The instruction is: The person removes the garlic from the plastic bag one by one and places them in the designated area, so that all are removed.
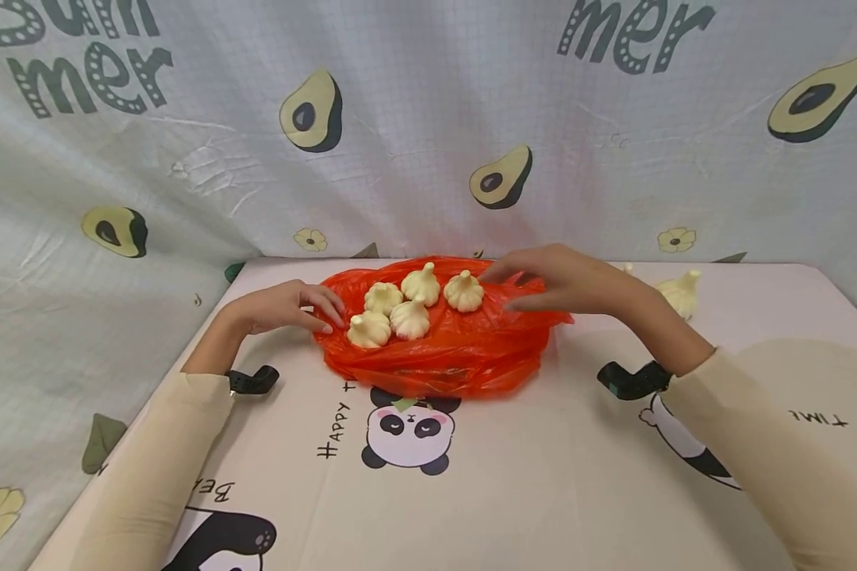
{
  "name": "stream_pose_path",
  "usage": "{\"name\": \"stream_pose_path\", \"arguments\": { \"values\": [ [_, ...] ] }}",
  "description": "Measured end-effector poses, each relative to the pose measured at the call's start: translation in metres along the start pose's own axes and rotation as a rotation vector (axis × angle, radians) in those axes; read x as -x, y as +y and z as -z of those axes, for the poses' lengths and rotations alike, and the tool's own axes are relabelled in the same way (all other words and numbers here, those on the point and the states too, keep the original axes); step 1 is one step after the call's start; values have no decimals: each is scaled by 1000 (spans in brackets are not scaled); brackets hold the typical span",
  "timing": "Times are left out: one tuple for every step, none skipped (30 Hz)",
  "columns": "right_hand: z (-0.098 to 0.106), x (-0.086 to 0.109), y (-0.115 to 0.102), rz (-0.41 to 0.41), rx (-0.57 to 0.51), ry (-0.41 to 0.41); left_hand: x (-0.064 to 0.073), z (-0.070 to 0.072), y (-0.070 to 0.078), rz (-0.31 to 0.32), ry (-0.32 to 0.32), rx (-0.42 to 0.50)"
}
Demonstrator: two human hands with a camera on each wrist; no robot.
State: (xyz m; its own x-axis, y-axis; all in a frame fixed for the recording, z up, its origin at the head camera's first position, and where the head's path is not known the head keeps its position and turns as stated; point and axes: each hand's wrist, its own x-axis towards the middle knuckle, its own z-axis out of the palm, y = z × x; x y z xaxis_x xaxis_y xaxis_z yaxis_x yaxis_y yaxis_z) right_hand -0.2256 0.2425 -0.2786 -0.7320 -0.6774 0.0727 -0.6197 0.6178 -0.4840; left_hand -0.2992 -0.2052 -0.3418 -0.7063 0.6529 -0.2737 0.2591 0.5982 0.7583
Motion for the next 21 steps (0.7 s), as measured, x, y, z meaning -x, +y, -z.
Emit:
{"name": "stream_pose_path", "arguments": {
  "values": [
    [-1, -2, -1, 9, 2, -5, 1, 0, 1, -17, 18, -13],
    [-1, -5, -3, 20, 7, -10, 1, -1, 2, -37, 37, -32],
    [-1, -7, -4, 35, 15, -14, 2, -1, 3, -54, 55, -48],
    [-1, -10, -4, 53, 23, -17, 3, -2, 4, -67, 75, -65],
    [-1, -13, -6, 67, 28, -22, 5, -2, 5, -75, 94, -74],
    [-2, -16, -6, 81, 30, -27, 6, -3, 6, -81, 114, -83],
    [-2, -19, -7, 94, 30, -32, 7, -4, 6, -83, 132, -90],
    [-3, -22, -8, 103, 31, -37, 9, -5, 6, -87, 148, -98],
    [-3, -25, -9, 111, 31, -40, 10, -6, 6, -87, 163, -101],
    [-4, -28, -10, 115, 24, -47, 10, -7, 6, -86, 177, -105],
    [-5, -30, -11, 115, 16, -56, 11, -9, 6, -89, 190, -106],
    [-7, -33, -12, 113, 11, -62, 11, -10, 6, -94, 200, -110],
    [-8, -36, -13, 112, 5, -70, 12, -11, 5, -101, 211, -111],
    [-9, -39, -15, 111, 2, -77, 12, -12, 5, -111, 220, -114],
    [-10, -41, -17, 109, -2, -83, 12, -13, 5, -123, 232, -117],
    [-12, -44, -18, 108, -4, -90, 12, -14, 5, -136, 245, -119],
    [-13, -47, -19, 106, -3, -94, 12, -14, 6, -149, 256, -120],
    [-15, -50, -20, 107, -10, -98, 12, -15, 6, -160, 265, -122],
    [-17, -52, -20, 108, -19, -100, 12, -15, 6, -167, 274, -121],
    [-18, -54, -20, 106, -28, -101, 12, -16, 7, -175, 278, -119],
    [-20, -57, -19, 107, -49, -102, 12, -16, 7, -179, 281, -115]
  ]
}}
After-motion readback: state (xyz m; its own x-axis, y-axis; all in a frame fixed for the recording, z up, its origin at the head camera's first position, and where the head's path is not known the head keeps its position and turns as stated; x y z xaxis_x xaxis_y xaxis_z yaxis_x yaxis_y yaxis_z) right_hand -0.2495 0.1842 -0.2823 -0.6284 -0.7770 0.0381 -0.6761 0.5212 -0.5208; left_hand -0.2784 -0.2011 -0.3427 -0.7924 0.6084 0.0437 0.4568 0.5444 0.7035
